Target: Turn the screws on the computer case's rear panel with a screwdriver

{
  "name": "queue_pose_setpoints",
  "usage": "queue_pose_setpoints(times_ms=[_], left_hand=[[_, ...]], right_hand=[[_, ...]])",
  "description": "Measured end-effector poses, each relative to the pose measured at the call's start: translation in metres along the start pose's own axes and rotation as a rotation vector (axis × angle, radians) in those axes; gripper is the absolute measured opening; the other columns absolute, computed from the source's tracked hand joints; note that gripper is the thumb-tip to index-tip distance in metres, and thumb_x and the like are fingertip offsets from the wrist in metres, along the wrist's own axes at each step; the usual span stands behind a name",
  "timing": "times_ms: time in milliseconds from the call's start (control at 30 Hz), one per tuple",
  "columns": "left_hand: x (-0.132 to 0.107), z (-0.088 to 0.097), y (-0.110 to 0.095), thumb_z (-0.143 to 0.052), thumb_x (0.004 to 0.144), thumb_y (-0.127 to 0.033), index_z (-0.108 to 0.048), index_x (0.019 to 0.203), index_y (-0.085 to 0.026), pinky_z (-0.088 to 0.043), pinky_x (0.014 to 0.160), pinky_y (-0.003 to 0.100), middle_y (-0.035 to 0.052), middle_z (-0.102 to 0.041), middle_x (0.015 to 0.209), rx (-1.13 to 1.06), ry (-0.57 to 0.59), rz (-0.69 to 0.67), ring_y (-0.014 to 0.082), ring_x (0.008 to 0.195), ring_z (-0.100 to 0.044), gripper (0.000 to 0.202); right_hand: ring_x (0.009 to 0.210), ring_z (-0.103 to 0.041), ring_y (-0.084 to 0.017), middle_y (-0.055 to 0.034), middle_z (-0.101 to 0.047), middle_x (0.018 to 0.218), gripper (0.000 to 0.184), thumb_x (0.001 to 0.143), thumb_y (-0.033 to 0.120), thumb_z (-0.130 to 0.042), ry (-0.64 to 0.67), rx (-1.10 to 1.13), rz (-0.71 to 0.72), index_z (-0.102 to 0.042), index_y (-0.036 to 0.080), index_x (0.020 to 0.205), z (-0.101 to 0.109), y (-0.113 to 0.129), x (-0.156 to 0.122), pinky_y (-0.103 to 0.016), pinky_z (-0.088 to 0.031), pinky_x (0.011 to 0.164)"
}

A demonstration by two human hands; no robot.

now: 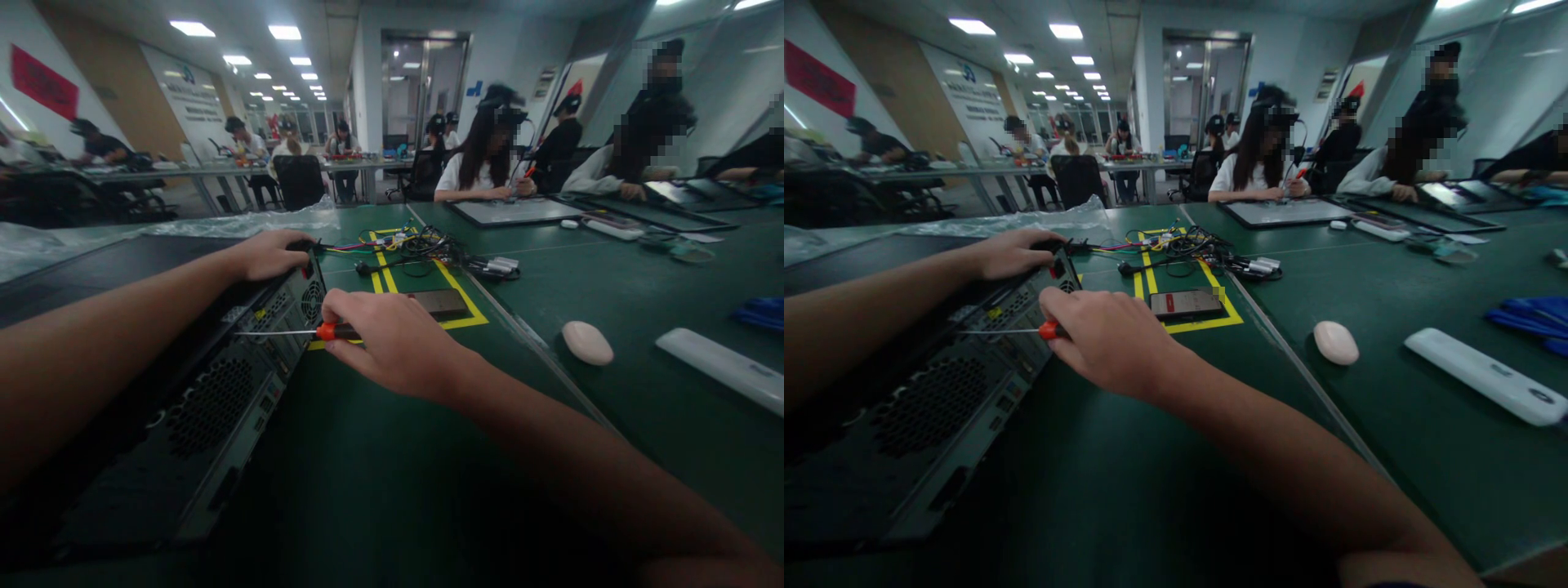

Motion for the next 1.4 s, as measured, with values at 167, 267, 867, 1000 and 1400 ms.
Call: queue_pose_setpoints(times_ms=[167, 267, 867, 1000, 1400], left_hand=[[-0.0005, 0.0005, -0.0008, -0.048, 0.076, -0.056, -0.064, 0.140, -0.018, -0.043, 0.114, 0.038, 0.0079, -0.067, 0.141, 0.002, 0.010, 0.004, 0.0326, 0.129, -0.060, 0.076], [-0.0004, -0.0002, -0.0006, -0.048, 0.076, -0.055, -0.064, 0.140, -0.018, -0.042, 0.114, 0.038, 0.0084, -0.067, 0.140, -0.012, 0.010, -0.008, 0.0327, 0.129, -0.060, 0.076], [0.0009, -0.0015, 0.0020, -0.048, 0.077, -0.054, -0.063, 0.142, -0.016, -0.043, 0.114, 0.037, 0.0083, -0.066, 0.141, -0.011, 0.013, -0.018, 0.0331, 0.128, -0.061, 0.077], [0.0009, -0.0013, 0.0018, -0.047, 0.078, -0.053, -0.061, 0.144, -0.015, -0.042, 0.115, 0.037, 0.0092, -0.065, 0.143, 0.018, 0.029, -0.012, 0.0319, 0.131, -0.059, 0.077], [0.0035, -0.0022, 0.0038, -0.049, 0.077, -0.053, -0.065, 0.139, -0.019, -0.044, 0.114, 0.038, 0.0059, -0.069, 0.138, -0.010, 0.003, -0.037, 0.0326, 0.128, -0.061, 0.072]], right_hand=[[0.078, -0.056, -0.016, -0.0033, -0.071, 0.094, 0.014, 0.098, 0.028, -0.057, -0.004, 0.004, -0.003, -0.062, 0.017, 0.105, 0.0010, -0.0001, 0.0004, -0.030, -0.026, 0.064], [0.078, -0.056, -0.017, -0.0033, -0.071, 0.094, 0.013, 0.098, 0.028, -0.057, -0.007, 0.002, 0.003, -0.062, 0.017, 0.103, 0.0016, -0.0001, 0.0004, -0.030, -0.026, 0.064], [0.080, -0.056, -0.017, -0.0041, -0.070, 0.095, 0.023, 0.101, 0.037, -0.054, -0.002, -0.023, 0.000, -0.064, 0.017, 0.101, 0.0029, 0.0000, -0.0003, -0.030, -0.026, 0.066], [0.079, -0.054, -0.017, -0.0048, -0.069, 0.094, 0.031, 0.103, 0.041, -0.050, -0.007, -0.035, 0.001, -0.067, 0.016, 0.098, 0.0024, 0.0001, 0.0007, -0.030, -0.025, 0.065], [0.083, -0.059, -0.019, -0.0045, -0.071, 0.098, 0.024, 0.096, 0.033, -0.059, -0.023, 0.011, 0.030, -0.059, 0.016, 0.114, 0.0011, 0.0004, 0.0000, -0.030, -0.028, 0.067]])
Point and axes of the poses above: each hand's wrist, its own x-axis towards the middle knuckle, its own z-axis out of the back of the hand, y = z × x, the point moved 6 cm from there along x, towards the middle knuckle
